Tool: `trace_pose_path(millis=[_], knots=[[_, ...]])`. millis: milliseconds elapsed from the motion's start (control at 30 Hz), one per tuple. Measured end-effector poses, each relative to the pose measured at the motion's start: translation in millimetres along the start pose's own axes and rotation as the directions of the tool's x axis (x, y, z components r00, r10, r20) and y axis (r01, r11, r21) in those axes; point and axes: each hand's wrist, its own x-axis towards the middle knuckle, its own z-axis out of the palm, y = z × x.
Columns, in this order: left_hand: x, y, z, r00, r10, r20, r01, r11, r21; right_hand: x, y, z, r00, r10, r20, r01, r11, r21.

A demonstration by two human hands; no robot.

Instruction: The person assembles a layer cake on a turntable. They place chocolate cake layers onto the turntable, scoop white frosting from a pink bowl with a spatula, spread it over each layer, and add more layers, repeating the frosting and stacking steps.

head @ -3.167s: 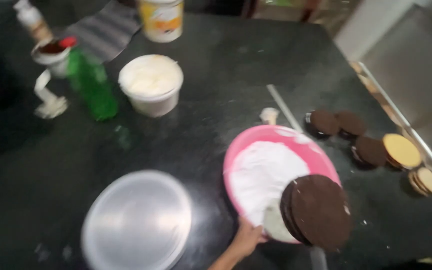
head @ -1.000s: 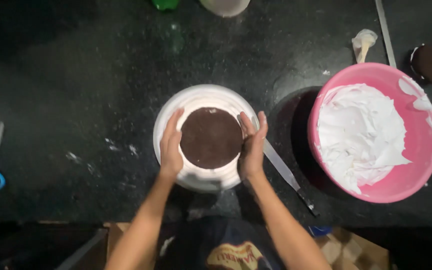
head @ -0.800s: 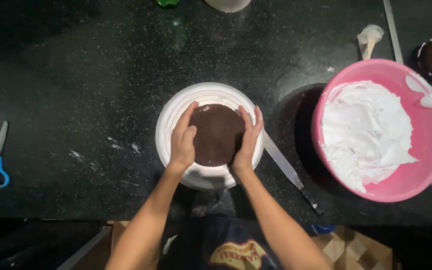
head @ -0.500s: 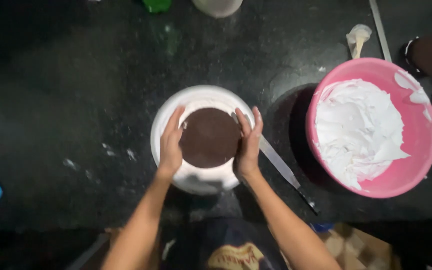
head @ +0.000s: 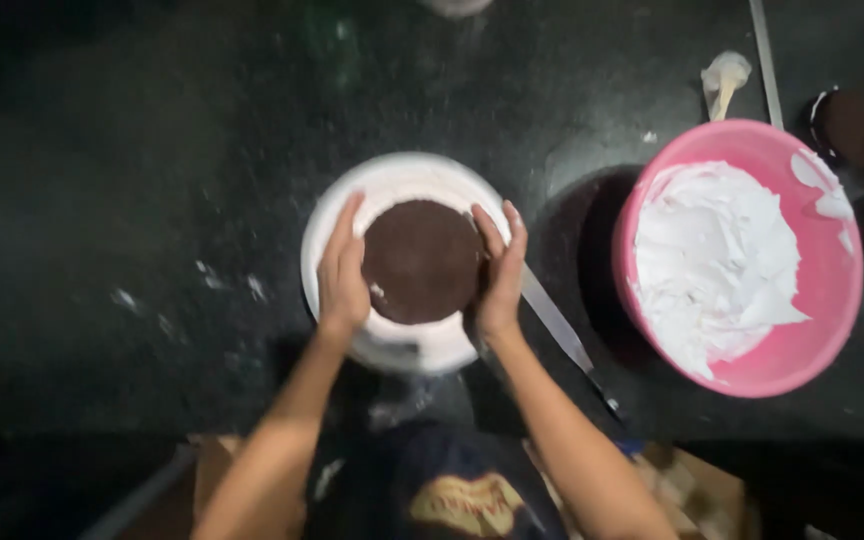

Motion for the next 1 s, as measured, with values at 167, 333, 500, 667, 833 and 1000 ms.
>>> trace_pose_path(millis=[167,333,500,667,833,1000], knots=[[-11.7,10.6,9.8,0.989,0.082,0.122,-0.113,0.955,0.275,-7.2,18.3,5.3,0.989,-0.078,-0.129,0.071,0.996,-0.058],[-33.7,-17.8,1.0,0.999,-0.012,-0.038,0.002,0.967,-0.255,25.0,28.6,-32.9,0.98,-0.185,0.077,0.186,0.983,-0.006],[-15.3,10.3,3.5,0.999,-0.045,0.009,0.045,0.999,-0.028,-5.7,25.1,-17.7,0.99,-0.104,-0.09,0.095,0.99,-0.101],[-18.0,12.4,15.8,0.994,0.106,0.029,-0.11,0.962,0.25,1.9,31.6,1.1,0.978,-0.158,-0.133,0.136,0.977,-0.164],[-36.9,8.8,20.7,0.992,0.005,-0.125,-0.01,0.999,-0.04,21.5,12.3,-22.6,0.942,-0.246,0.229,0.293,0.934,-0.204],[-24.4,12.1,8.2,0.99,-0.049,-0.13,0.03,0.989,-0.147,13.1,22.4,-35.7,0.985,-0.145,0.09,0.158,0.976,-0.153]])
